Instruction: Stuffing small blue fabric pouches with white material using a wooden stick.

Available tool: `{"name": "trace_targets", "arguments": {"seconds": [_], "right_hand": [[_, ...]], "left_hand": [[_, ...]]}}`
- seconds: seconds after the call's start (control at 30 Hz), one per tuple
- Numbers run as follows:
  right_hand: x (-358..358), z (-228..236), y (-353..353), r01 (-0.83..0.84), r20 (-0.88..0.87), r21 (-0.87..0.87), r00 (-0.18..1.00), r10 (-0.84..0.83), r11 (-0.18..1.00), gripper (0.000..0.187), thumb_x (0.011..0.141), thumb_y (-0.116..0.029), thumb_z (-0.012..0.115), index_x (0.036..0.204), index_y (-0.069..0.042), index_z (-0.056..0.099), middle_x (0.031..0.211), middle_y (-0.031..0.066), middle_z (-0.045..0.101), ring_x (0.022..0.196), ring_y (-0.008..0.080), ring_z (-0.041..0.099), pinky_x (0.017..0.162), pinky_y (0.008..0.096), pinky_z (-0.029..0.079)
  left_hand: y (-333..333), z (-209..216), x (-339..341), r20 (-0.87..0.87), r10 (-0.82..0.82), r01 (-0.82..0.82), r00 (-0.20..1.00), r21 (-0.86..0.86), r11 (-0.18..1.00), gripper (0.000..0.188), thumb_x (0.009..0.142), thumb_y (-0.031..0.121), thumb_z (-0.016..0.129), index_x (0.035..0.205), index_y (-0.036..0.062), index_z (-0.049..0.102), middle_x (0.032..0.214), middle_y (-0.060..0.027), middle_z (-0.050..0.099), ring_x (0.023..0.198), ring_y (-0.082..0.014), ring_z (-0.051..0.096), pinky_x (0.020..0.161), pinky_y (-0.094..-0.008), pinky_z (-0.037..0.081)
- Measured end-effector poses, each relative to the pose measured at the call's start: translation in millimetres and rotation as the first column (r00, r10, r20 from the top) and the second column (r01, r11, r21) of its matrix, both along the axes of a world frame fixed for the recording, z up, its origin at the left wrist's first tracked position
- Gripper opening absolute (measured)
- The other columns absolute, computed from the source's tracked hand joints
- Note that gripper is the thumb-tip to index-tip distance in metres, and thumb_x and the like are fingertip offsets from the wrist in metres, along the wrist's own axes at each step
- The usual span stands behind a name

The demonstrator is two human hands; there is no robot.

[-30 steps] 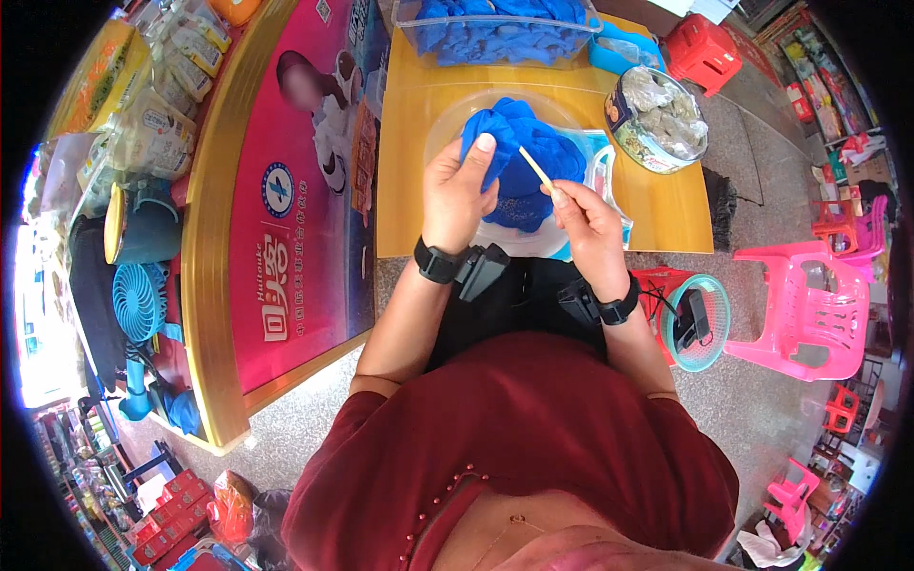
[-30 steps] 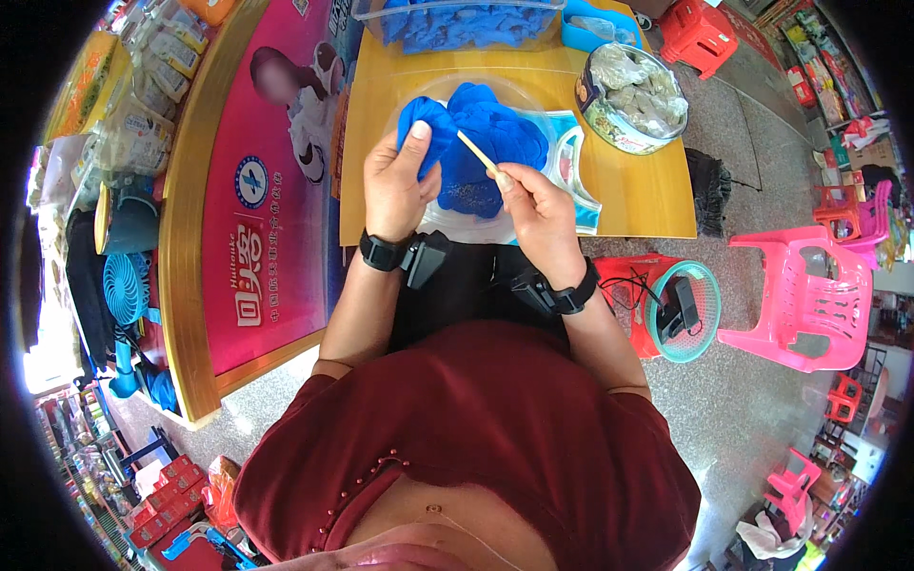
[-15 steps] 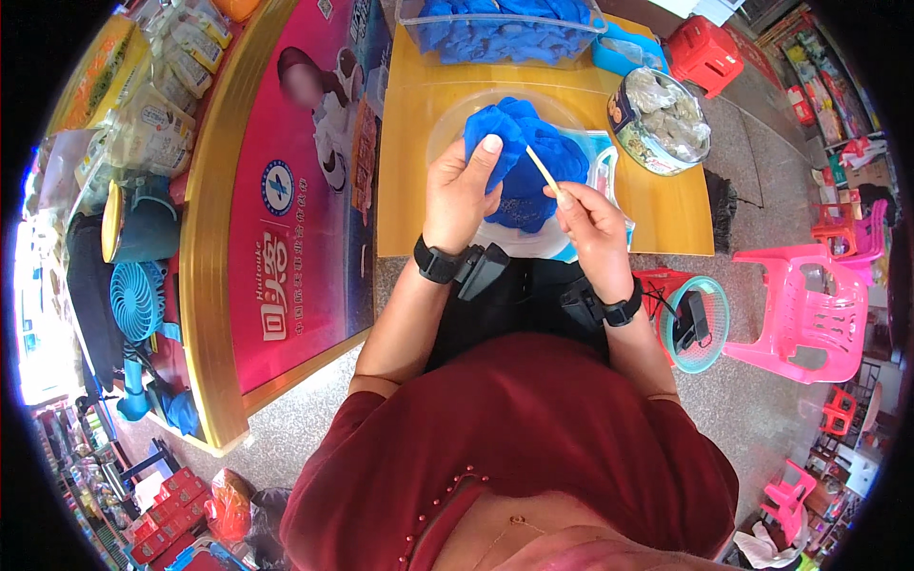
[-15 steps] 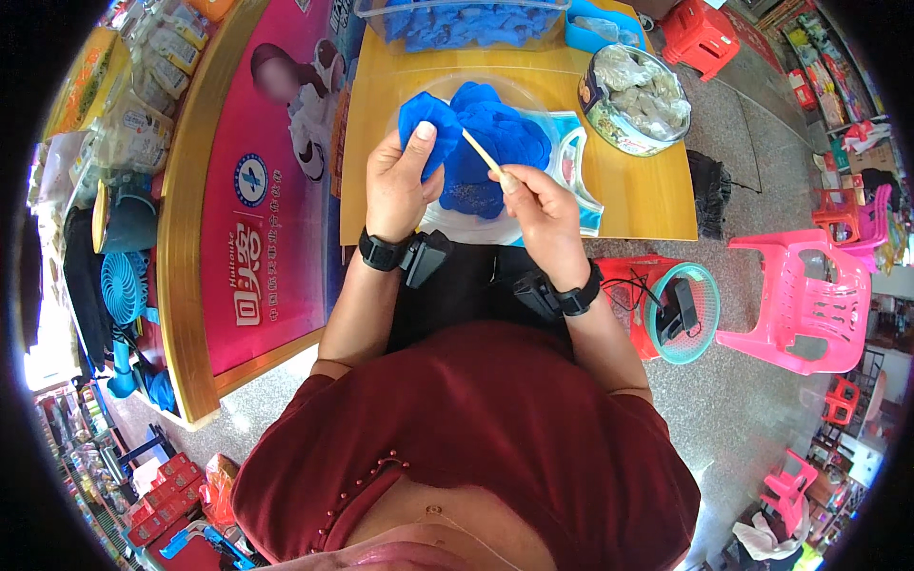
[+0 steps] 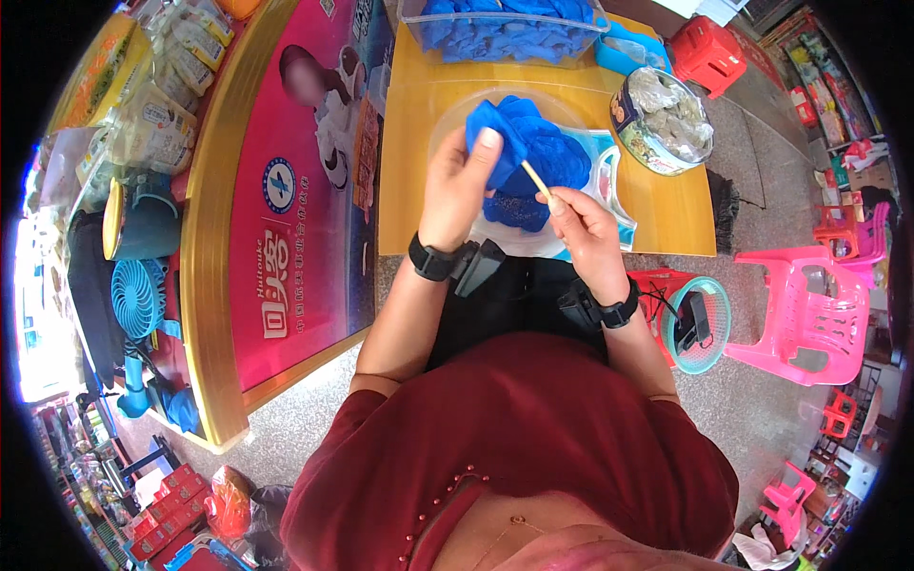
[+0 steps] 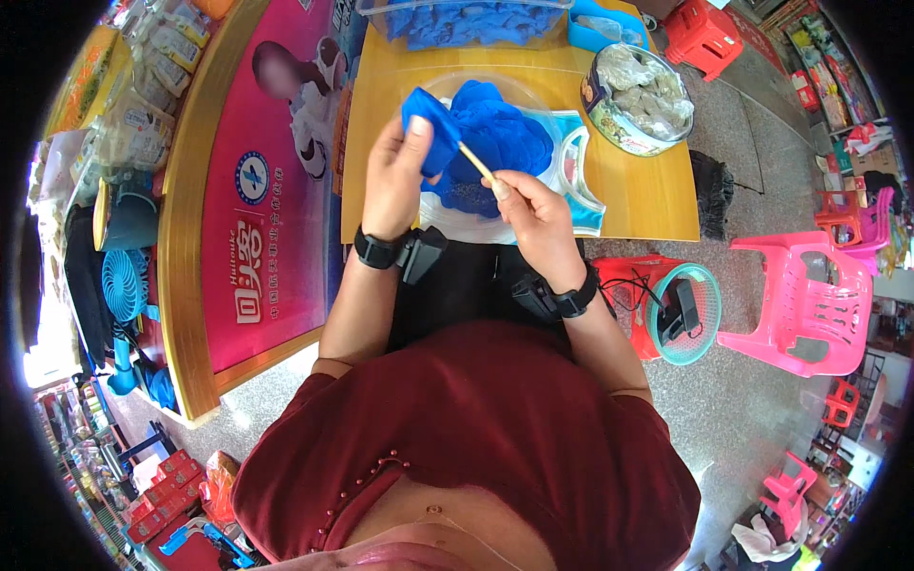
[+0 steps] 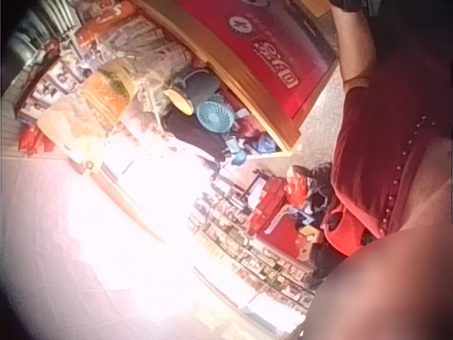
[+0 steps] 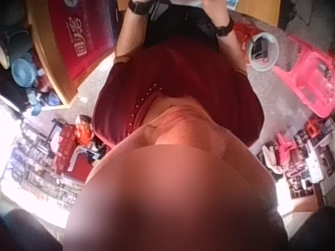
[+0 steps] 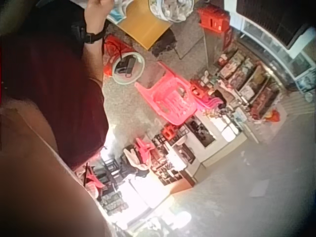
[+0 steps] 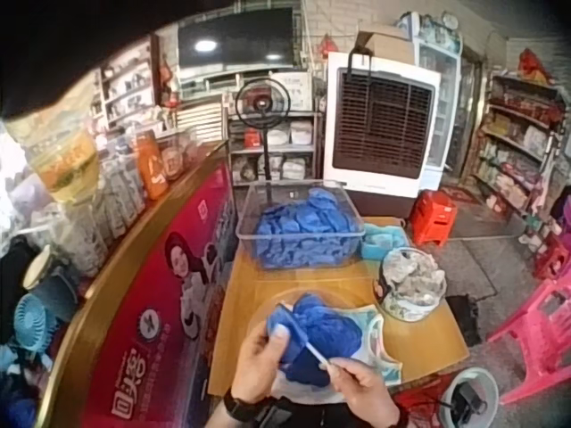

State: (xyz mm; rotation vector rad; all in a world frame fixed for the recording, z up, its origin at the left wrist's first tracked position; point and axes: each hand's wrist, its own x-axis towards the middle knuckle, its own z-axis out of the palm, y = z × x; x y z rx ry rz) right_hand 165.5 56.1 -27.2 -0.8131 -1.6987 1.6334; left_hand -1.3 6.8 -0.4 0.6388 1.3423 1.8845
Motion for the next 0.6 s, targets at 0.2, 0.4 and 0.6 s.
{"name": "trace_targets", "arguments": {"seconds": [0.2,0.4,0.6], "right_hand": [[-5,5,-5,-0.002,0.008,-0.041,1.0,0.002,0.999,0.02,0.097,-0.015,0.055,0.107,-0.002,0.066,0.072,-0.0045,0.052,0.063,0.004,0.044,0.056,0.0191,0.037],[-2,10,-11,-0.025,-0.08,-0.194,0.997,0.01,0.981,0.022,0.098,-0.018,0.052,0.106,-0.001,0.064,0.065,-0.0053,0.046,0.055,0.0013,0.036,0.048,0.018,0.027],[3,7,-4,-0.095,-0.075,-0.252,0.994,0.078,0.963,0.023,0.099,-0.021,0.052,0.105,-0.002,0.064,0.064,-0.0055,0.044,0.053,0.0014,0.032,0.046,0.0186,0.024]], "left_hand": [[-1,-7,3,0.073,0.021,-0.024,0.997,0.045,0.999,0.02,0.096,0.026,0.058,0.091,0.008,0.064,0.068,0.0052,0.055,0.048,-0.0013,0.041,0.039,-0.0181,0.028],[-3,-9,3,0.131,0.021,-0.046,0.991,0.19,0.981,0.019,0.096,0.025,0.057,0.091,0.008,0.065,0.065,0.0055,0.055,0.045,-0.0015,0.04,0.037,-0.0196,0.027],[0,-1,0,-0.01,0.092,-0.089,0.996,0.145,0.985,0.021,0.094,0.025,0.062,0.092,0.0037,0.066,0.075,0.0053,0.061,0.063,-0.0016,0.051,0.056,-0.0176,0.041]]}}
